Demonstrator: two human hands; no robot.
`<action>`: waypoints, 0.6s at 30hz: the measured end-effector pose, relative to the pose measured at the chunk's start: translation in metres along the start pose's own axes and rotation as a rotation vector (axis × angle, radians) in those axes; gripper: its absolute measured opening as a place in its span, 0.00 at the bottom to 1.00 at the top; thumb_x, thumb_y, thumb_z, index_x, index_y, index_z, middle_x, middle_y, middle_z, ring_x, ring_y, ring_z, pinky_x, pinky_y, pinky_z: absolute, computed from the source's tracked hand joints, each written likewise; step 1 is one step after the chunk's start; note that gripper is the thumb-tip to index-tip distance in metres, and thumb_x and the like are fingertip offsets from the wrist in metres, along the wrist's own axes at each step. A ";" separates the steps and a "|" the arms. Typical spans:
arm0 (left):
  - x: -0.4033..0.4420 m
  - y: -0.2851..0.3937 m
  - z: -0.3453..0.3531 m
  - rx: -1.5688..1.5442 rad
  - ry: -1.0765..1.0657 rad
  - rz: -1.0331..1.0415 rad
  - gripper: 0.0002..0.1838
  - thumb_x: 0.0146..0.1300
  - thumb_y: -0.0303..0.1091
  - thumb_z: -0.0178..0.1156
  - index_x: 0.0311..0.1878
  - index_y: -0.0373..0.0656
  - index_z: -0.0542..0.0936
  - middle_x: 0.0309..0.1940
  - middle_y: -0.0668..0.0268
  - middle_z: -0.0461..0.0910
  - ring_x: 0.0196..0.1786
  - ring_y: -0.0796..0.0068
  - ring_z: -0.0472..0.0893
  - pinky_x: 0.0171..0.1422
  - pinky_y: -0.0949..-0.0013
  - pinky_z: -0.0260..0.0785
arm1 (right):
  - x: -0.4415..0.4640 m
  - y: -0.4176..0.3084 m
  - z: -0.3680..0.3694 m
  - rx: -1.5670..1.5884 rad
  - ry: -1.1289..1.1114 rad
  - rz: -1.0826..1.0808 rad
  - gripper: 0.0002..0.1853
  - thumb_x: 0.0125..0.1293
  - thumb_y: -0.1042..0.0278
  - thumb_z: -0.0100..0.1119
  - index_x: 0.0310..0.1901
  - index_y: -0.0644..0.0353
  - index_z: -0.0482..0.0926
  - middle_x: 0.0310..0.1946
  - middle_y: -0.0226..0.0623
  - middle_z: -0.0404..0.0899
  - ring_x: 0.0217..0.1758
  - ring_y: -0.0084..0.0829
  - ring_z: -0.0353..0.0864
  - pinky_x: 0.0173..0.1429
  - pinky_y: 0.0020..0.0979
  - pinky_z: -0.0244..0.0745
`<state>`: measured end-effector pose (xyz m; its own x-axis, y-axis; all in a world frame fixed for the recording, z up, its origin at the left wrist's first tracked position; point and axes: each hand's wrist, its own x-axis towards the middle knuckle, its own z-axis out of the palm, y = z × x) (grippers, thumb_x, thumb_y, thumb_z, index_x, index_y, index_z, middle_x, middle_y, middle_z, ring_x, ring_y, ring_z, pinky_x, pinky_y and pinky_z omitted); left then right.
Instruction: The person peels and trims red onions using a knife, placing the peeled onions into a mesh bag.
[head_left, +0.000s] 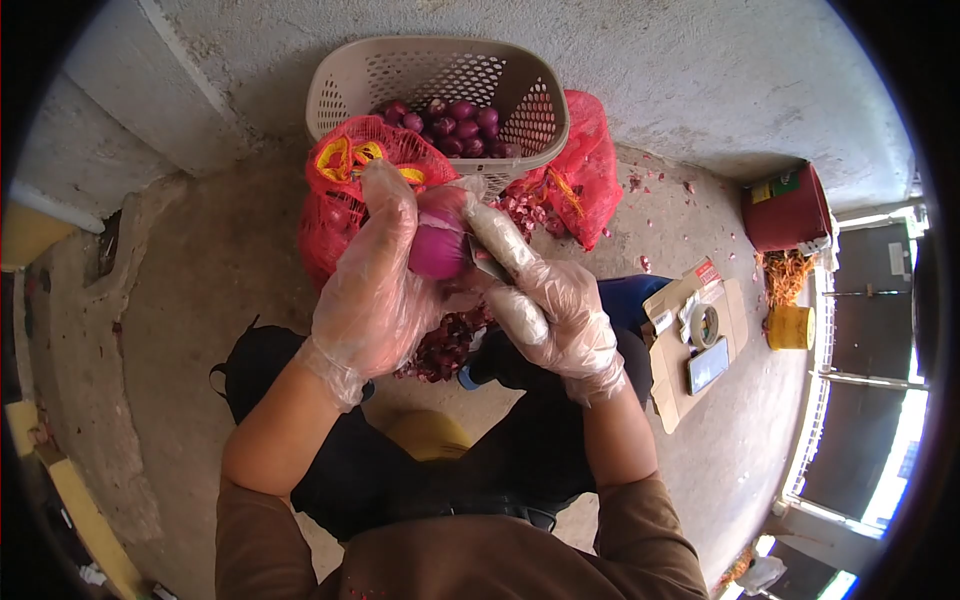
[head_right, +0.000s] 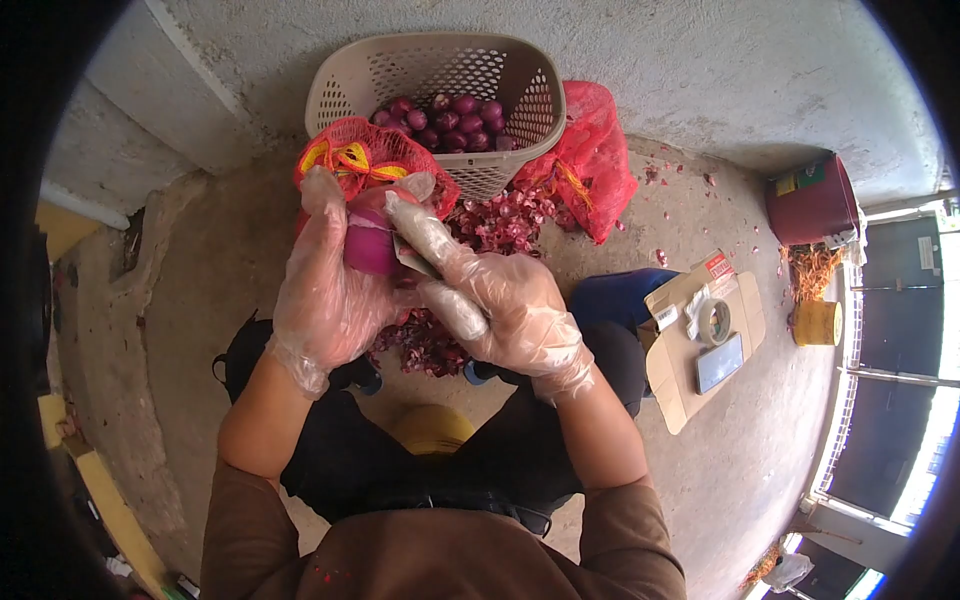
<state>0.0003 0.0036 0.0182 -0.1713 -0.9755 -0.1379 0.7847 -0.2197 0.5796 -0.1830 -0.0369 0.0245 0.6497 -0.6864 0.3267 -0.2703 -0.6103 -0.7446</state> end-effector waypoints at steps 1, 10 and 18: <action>0.000 0.000 -0.001 0.017 0.000 0.009 0.32 0.73 0.62 0.47 0.64 0.43 0.69 0.54 0.64 0.76 0.51 0.70 0.78 0.52 0.61 0.77 | 0.001 -0.001 0.001 0.057 0.010 0.004 0.29 0.68 0.65 0.60 0.71 0.53 0.68 0.41 0.44 0.85 0.36 0.43 0.86 0.42 0.37 0.79; 0.002 -0.002 -0.008 0.028 -0.027 0.038 0.33 0.73 0.62 0.49 0.67 0.45 0.66 0.56 0.67 0.73 0.51 0.73 0.77 0.53 0.65 0.74 | -0.002 -0.013 0.000 0.385 -0.045 0.266 0.29 0.72 0.66 0.54 0.73 0.57 0.64 0.50 0.48 0.83 0.50 0.45 0.86 0.55 0.34 0.77; 0.000 -0.001 -0.001 0.179 0.000 0.114 0.33 0.76 0.56 0.45 0.75 0.46 0.55 0.63 0.69 0.68 0.56 0.76 0.73 0.58 0.65 0.72 | 0.003 -0.004 -0.010 -0.062 -0.124 0.026 0.40 0.67 0.64 0.61 0.77 0.51 0.53 0.33 0.48 0.83 0.34 0.52 0.83 0.38 0.45 0.76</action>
<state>-0.0004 0.0037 0.0169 -0.0868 -0.9942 -0.0633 0.6809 -0.1056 0.7248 -0.1871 -0.0402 0.0343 0.7238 -0.6505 0.2301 -0.3295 -0.6189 -0.7130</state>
